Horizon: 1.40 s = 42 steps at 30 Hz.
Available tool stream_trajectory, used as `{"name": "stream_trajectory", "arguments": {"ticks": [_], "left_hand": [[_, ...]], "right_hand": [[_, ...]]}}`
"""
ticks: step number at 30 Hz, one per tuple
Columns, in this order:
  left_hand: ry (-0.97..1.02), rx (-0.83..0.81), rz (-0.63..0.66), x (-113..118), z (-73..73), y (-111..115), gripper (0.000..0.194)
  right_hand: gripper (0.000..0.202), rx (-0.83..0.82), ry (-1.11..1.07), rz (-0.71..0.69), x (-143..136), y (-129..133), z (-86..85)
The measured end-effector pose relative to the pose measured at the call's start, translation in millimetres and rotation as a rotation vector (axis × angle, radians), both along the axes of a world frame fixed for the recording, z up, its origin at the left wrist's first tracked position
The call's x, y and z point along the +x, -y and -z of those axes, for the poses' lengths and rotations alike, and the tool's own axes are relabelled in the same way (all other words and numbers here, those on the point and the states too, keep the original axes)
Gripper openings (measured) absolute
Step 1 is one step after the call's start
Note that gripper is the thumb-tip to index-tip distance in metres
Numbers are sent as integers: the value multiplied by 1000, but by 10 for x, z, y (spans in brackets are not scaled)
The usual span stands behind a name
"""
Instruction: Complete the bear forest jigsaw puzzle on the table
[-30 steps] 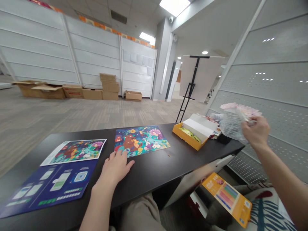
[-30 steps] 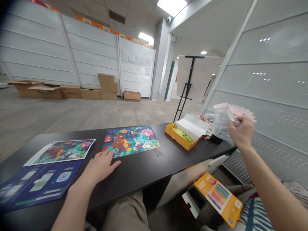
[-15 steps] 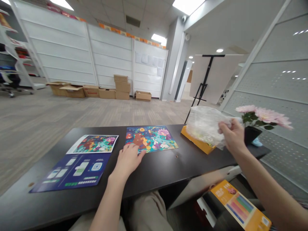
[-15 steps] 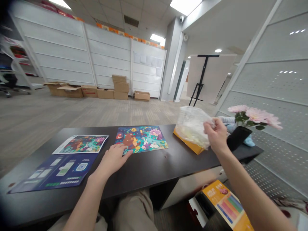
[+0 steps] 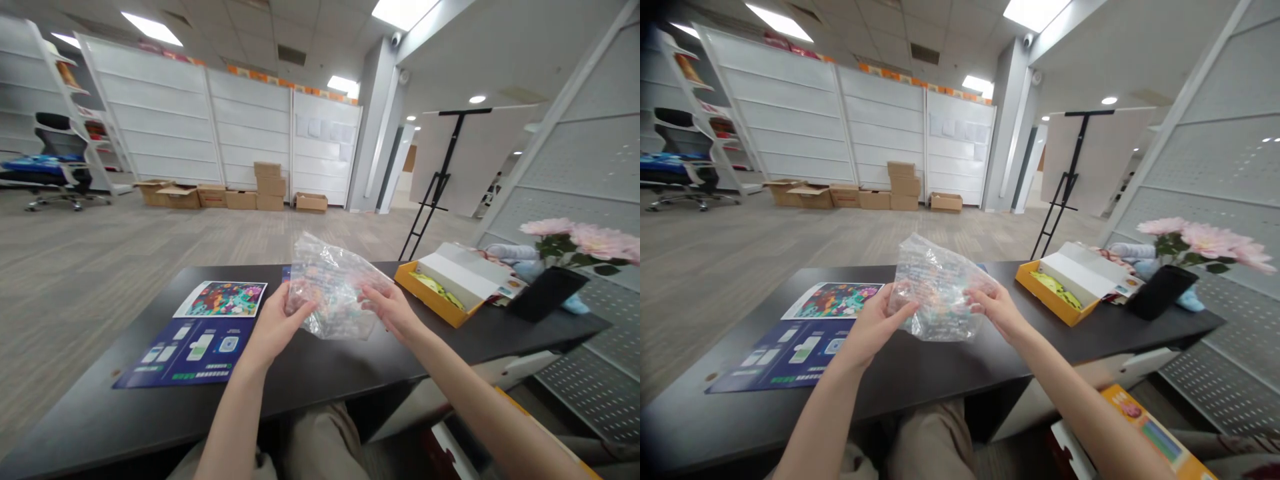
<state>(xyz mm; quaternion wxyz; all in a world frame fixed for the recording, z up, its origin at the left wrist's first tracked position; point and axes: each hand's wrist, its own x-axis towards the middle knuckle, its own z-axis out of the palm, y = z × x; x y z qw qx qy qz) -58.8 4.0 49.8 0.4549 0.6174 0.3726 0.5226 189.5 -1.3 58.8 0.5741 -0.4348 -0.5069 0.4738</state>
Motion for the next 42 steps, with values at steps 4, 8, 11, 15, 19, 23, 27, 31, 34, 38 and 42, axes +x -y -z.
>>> {"name": "stream_trajectory", "arguments": {"ticks": [4, 8, 11, 15, 19, 23, 27, 31, 34, 38, 42], "left_hand": [[-151, 28, -107, -18, 68, -56, 45], [-209, 57, -109, 58, 185, -123, 36], [-134, 28, -40, 103, 211, -135, 36], [-26, -31, -97, 66, 178, -127, 41], [11, -27, -167, 14, 152, -126, 40], [-19, -11, -182, 43, 174, -132, 35], [-26, -17, -174, 93, 201, -140, 36], [-18, -18, -170, 102, 191, -146, 38], [-17, -25, -167, 96, 185, -153, 40], [-5, -19, -175, 93, 183, -167, 38], [15, -26, -230, 78, 174, -173, 40]], "right_hand": [[34, -99, 103, -59, 153, 36, 46], [35, -16, 240, 13, 298, 67, 65], [42, 0, 282, 104, 625, 114, 0], [43, -23, 295, 601, 1584, 230, -43], [24, -300, 279, 939, 2555, 342, 63], [19, -462, 182, 998, 2939, 298, 188], [20, -500, 117, 997, 3031, 153, 276], [20, -514, 40, 1011, 3126, 64, 370], [16, -509, -14, 1014, 3165, 29, 418], [17, -460, -72, 1022, 3138, -15, 430], [24, -377, -111, 1079, 3046, -10, 424]]}}
